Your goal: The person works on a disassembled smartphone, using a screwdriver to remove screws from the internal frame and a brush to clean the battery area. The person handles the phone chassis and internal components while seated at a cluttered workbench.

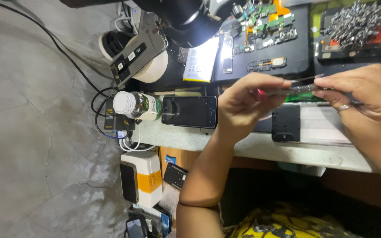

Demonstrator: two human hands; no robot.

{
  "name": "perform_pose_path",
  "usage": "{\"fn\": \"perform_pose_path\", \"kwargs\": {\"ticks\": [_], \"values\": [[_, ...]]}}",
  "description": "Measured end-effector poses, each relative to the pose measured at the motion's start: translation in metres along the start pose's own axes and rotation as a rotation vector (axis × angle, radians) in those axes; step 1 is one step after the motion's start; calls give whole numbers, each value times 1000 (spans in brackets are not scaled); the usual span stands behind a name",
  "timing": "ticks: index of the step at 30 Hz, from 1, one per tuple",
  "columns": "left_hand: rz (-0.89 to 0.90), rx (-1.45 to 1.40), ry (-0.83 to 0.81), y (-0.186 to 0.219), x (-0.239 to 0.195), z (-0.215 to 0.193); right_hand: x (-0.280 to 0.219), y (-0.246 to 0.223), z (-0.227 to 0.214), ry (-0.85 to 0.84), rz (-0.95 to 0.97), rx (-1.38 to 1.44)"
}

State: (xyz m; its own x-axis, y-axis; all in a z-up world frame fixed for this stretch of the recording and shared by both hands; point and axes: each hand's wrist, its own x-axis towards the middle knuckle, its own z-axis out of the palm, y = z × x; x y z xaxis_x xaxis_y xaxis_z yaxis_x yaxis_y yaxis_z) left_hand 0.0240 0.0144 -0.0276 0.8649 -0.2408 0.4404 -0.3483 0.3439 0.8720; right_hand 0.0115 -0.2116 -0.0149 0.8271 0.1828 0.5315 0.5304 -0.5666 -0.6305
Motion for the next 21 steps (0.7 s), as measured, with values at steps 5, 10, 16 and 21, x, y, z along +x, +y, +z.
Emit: {"fn": "perform_pose_path", "kwargs": {"ticks": [5,10,16,21], "values": [[-178,-88,-3,-12,-3,-5,-2,3,3,9,5,9],[-168,-80,24,-16,-3,-2,-3,0,4,-15,88,68],[-185,-100,112,-22,-2,-8,-1,-1,6,-4,224,140],[-183,-160,143,-22,1,-8,5,-5,2,2,153,120]]}}
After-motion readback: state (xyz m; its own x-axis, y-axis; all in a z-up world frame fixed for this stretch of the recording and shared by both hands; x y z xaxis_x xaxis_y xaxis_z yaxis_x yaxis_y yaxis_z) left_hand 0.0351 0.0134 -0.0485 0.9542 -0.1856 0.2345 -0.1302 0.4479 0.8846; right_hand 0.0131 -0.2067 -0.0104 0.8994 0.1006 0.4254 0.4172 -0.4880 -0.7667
